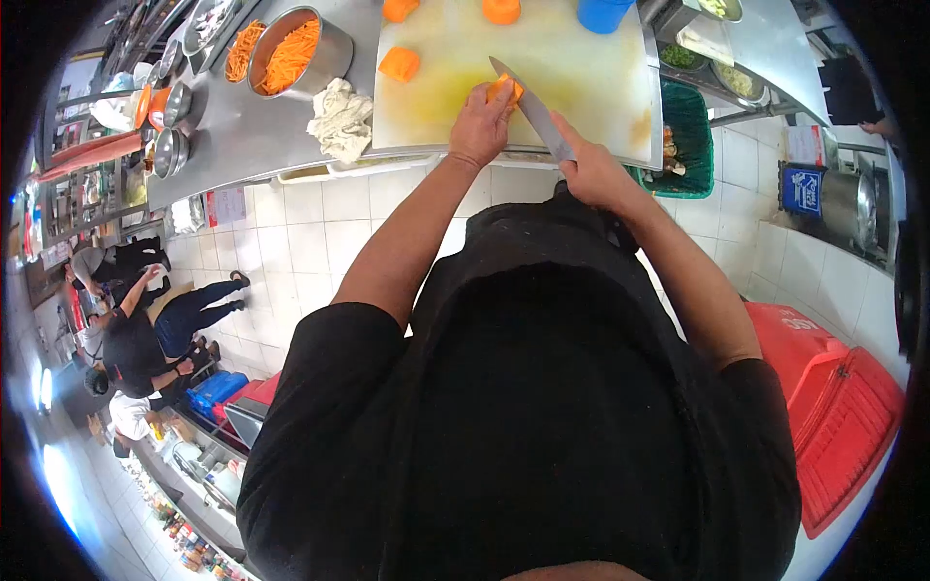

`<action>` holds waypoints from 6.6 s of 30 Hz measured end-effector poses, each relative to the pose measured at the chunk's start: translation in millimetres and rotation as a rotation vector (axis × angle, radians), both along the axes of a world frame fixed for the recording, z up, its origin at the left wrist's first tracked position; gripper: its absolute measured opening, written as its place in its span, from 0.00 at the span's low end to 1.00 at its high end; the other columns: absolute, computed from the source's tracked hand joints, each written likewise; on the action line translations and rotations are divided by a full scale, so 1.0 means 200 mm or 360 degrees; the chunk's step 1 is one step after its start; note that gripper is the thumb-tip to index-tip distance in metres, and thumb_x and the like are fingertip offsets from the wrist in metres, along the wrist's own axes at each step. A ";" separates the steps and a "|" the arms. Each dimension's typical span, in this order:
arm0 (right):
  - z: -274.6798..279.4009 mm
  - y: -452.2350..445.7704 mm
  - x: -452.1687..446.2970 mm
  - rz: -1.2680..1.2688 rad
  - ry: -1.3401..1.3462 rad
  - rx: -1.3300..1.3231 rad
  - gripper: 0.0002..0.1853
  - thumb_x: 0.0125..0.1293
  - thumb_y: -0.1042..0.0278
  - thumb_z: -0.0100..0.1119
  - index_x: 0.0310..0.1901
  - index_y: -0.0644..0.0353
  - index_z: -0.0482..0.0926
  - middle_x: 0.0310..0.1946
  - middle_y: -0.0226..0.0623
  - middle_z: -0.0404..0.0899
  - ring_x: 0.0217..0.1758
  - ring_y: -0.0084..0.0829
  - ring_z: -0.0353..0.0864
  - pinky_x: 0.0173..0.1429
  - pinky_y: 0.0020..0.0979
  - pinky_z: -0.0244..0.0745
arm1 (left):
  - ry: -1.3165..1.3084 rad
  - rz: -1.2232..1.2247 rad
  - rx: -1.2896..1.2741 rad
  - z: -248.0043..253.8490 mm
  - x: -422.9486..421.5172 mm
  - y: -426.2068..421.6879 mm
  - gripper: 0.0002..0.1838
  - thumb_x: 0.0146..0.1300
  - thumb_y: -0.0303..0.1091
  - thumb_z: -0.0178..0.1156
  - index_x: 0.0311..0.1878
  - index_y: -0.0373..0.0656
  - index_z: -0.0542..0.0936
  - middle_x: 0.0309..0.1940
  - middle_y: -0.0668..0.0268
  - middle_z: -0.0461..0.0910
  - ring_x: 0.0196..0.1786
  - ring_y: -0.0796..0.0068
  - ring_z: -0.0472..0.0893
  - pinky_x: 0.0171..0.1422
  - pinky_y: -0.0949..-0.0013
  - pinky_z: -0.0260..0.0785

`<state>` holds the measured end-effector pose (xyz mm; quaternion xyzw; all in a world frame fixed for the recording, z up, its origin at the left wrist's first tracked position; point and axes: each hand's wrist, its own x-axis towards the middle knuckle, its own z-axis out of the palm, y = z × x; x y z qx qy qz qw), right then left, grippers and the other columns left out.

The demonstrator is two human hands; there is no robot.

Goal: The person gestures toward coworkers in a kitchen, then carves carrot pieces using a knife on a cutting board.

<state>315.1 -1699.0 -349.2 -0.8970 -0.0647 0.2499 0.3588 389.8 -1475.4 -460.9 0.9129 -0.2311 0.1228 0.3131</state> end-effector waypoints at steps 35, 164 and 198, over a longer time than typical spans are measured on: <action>0.16 -0.16 -0.02 -0.0035 -0.0083 -0.0053 0.40 0.68 0.74 0.50 0.82 0.45 0.53 0.43 0.67 0.83 0.48 0.65 0.83 0.58 0.56 0.76 | 0.0054 -0.0087 -0.0034 0.02 0.01 0.02 0.23 0.70 0.35 0.61 0.68 0.48 0.78 0.58 0.46 0.75 0.59 0.44 0.77 0.65 0.51 0.73; 0.08 -0.30 0.10 -0.0313 0.0839 0.0789 0.40 0.75 0.72 0.55 0.83 0.36 0.51 0.23 0.31 0.74 0.18 0.21 0.69 0.20 0.27 0.69 | 0.0154 0.0003 -0.0087 0.03 0.04 0.00 0.23 0.72 0.30 0.58 0.70 0.46 0.77 0.57 0.48 0.76 0.59 0.46 0.77 0.66 0.55 0.72; -0.07 -0.30 -0.21 -0.0435 0.0566 0.0595 0.42 0.70 0.75 0.57 0.83 0.37 0.54 0.37 0.36 0.83 0.25 0.22 0.77 0.32 0.28 0.76 | 0.0033 -0.0133 -0.0164 0.13 -0.12 -0.18 0.15 0.64 0.28 0.63 0.55 0.44 0.83 0.56 0.55 0.80 0.57 0.52 0.79 0.64 0.55 0.73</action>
